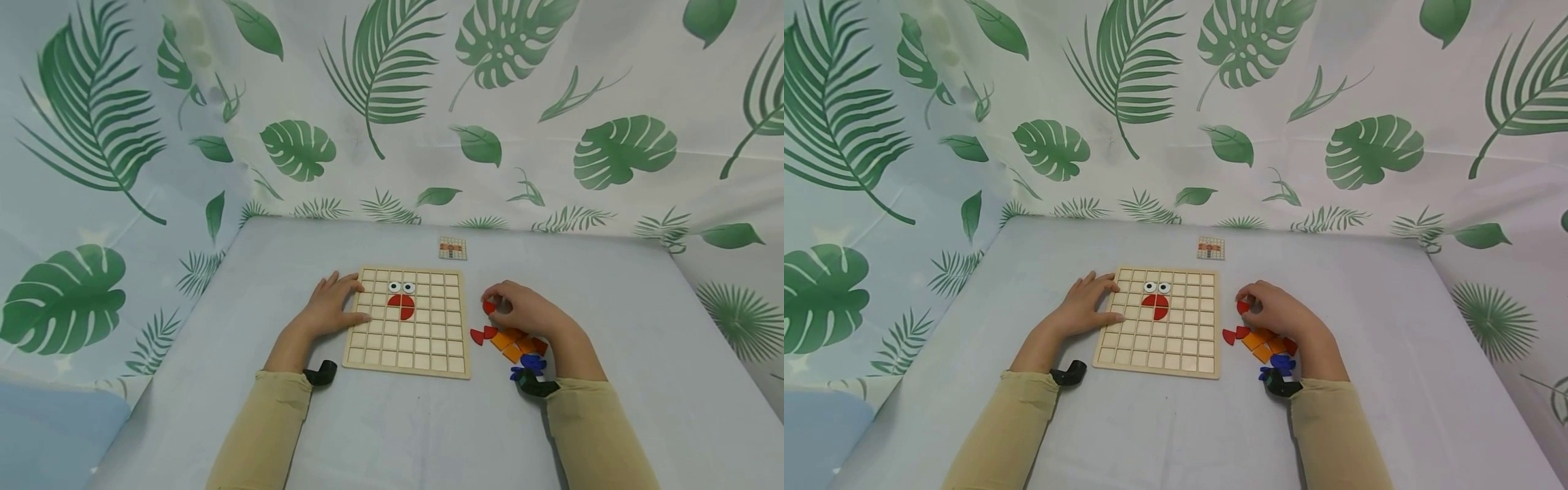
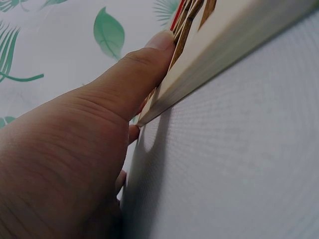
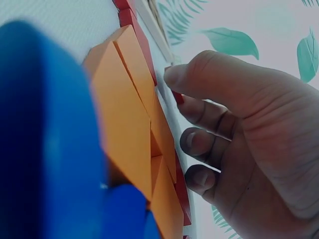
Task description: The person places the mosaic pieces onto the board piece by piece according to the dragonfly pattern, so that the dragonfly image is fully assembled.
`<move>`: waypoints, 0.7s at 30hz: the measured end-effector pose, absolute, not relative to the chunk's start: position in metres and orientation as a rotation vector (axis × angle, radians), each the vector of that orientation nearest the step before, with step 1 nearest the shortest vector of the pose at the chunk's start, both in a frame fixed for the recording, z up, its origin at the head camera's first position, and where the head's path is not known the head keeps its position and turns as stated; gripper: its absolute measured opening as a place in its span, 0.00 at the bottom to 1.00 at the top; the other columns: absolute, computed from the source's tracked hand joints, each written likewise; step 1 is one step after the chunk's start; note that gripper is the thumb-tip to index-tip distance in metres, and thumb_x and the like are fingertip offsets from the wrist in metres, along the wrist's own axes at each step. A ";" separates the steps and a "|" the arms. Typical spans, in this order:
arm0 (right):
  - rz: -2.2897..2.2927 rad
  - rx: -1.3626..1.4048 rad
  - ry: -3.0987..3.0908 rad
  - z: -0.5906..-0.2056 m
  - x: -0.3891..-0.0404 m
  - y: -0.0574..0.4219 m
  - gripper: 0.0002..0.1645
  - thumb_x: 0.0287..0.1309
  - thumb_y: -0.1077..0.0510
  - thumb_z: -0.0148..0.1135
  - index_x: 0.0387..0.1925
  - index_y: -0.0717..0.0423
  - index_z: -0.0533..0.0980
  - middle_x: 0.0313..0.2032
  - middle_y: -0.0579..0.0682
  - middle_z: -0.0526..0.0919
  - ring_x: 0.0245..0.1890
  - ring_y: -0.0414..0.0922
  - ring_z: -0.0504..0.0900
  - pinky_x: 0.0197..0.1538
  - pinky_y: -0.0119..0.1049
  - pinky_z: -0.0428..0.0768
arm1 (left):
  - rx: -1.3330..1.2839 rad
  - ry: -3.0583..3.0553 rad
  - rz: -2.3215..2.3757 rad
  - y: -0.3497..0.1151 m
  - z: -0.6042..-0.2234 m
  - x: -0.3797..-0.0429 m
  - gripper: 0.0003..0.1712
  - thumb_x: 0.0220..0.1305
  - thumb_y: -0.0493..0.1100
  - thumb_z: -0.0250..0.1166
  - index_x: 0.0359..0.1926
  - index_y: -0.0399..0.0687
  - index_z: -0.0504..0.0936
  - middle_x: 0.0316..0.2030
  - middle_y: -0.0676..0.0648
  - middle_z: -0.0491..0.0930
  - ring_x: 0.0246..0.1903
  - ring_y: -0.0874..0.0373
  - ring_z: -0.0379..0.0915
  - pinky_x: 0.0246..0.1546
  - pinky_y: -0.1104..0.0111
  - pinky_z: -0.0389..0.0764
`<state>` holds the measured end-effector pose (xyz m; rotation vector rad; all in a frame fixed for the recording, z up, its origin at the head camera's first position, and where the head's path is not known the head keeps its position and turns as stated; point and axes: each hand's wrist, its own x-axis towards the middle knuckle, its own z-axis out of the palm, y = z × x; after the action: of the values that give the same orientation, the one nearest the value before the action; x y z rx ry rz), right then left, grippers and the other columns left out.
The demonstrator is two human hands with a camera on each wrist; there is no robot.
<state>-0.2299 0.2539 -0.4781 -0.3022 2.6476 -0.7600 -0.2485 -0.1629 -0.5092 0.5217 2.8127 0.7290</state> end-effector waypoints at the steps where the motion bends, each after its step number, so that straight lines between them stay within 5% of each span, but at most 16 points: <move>1: -0.766 -0.301 2.644 -0.478 -0.230 0.254 0.23 0.57 0.54 0.65 0.55 0.47 0.75 0.43 0.51 0.75 0.39 0.48 0.74 0.34 0.35 0.80 | 0.520 2.812 0.727 -0.163 -0.509 -0.248 0.36 0.56 0.67 0.69 0.59 0.57 0.71 0.77 0.48 0.54 0.78 0.41 0.33 0.78 0.47 0.32; 21: -0.767 -0.598 2.677 -0.458 -0.235 0.198 0.18 0.60 0.54 0.64 0.52 0.49 0.77 0.42 0.48 0.75 0.32 0.44 0.72 0.32 0.35 0.78 | 0.511 2.821 0.749 -0.164 -0.512 -0.249 0.36 0.56 0.67 0.69 0.59 0.57 0.71 0.76 0.49 0.55 0.78 0.41 0.34 0.78 0.47 0.33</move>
<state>-0.2350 0.1985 -0.4581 -0.5975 2.6767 -0.7672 -0.2490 -0.1639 -0.5122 0.5115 2.8207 0.7492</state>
